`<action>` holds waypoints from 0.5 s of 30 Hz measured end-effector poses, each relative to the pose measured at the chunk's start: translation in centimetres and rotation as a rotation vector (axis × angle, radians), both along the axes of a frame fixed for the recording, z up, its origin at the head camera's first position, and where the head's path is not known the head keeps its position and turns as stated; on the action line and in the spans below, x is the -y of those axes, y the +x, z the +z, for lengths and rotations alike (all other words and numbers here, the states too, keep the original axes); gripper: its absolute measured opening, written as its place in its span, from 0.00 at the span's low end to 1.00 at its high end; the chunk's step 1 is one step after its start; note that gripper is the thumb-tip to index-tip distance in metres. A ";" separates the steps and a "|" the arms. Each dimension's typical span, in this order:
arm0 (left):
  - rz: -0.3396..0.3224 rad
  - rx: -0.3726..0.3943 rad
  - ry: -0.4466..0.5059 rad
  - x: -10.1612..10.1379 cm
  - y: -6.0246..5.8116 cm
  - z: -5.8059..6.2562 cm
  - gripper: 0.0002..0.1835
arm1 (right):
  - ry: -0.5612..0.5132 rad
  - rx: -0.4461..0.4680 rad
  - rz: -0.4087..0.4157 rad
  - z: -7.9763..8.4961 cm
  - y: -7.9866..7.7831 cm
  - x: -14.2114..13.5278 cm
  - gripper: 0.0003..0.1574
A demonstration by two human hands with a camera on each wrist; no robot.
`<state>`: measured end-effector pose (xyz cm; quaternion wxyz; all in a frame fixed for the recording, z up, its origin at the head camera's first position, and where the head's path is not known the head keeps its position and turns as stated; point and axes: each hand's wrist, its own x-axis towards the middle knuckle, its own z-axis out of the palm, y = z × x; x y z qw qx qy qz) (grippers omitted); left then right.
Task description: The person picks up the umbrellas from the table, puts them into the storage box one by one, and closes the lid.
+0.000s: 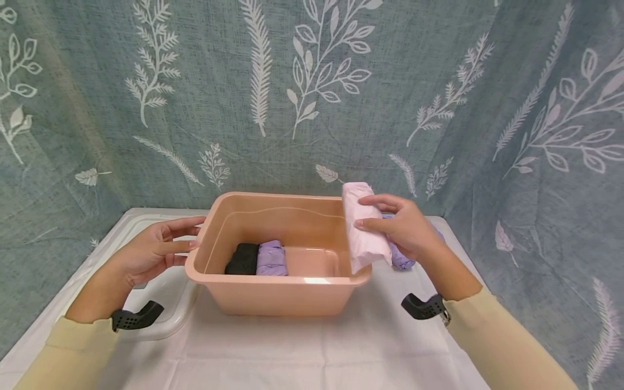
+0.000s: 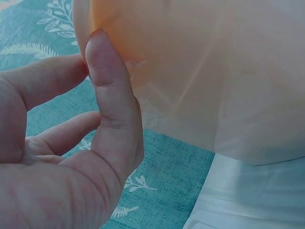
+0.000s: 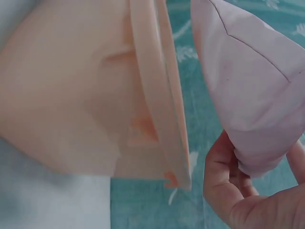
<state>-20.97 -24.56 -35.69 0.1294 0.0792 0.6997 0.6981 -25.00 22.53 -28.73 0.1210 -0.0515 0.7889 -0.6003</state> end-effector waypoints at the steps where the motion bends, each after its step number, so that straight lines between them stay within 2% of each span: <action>1: 0.001 0.000 0.001 0.0 0.0 0.0 0.39 | 0.001 0.005 0.002 0.0 -0.2 0.4 0.35; 9: 0.000 0.001 0.005 -0.1 0.0 -0.2 0.39 | 0.038 0.076 0.021 0.6 -1.5 3.1 0.36; 15: -0.004 0.010 0.033 0.0 0.0 -0.4 0.39 | 0.040 0.131 0.059 1.1 -2.5 5.2 0.34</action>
